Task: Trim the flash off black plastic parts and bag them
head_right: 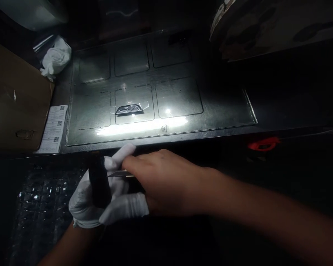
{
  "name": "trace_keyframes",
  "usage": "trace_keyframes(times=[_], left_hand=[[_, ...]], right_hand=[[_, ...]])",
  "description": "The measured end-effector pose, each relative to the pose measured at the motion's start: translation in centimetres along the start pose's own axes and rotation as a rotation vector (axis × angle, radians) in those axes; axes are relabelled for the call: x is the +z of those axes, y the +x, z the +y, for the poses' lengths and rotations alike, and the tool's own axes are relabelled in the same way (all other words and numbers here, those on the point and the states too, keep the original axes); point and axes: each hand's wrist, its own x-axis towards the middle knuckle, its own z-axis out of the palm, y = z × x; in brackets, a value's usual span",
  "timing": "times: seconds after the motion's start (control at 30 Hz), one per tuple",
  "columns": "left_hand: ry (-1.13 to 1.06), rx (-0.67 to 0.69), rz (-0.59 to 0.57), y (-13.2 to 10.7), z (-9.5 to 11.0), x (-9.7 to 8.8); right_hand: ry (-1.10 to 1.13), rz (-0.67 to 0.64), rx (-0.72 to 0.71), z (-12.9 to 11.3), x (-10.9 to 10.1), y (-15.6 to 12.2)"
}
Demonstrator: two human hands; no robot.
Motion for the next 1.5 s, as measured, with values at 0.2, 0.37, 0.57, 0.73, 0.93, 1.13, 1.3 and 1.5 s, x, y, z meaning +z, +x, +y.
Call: trace_keyframes(times=[0.2,0.37,0.57,0.73,0.93,1.13,1.3,1.5], left_hand=[[0.028,0.024,-0.143,0.0,-0.1,0.0],[-0.036,0.052,-0.200,0.3,-0.2,0.3],[-0.007,0.070,-0.150,0.1,-0.3,0.2],[0.017,0.059,-0.106,-0.1,-0.3,0.1],[0.030,0.073,-0.173,0.4,-0.3,0.0],[0.027,0.070,-0.170,0.6,-0.5,-0.1],[0.027,0.052,-0.153,0.5,-0.4,0.1],[-0.010,0.026,-0.120,0.6,-0.4,0.5]], right_hand=[[-0.024,0.034,0.037,-0.6,0.3,0.0],[-0.036,0.016,0.066,-0.7,0.5,-0.1],[-0.148,-0.011,0.136,-1.0,0.6,0.1],[-0.179,-0.092,0.224,-1.2,0.5,0.6],[-0.197,-0.191,0.331,-1.5,-0.1,1.1],[-0.225,-0.211,0.317,-1.3,0.1,1.0],[-0.259,-0.211,0.300,-1.1,0.2,0.9],[-0.282,-0.214,0.276,-1.1,0.8,0.7]])
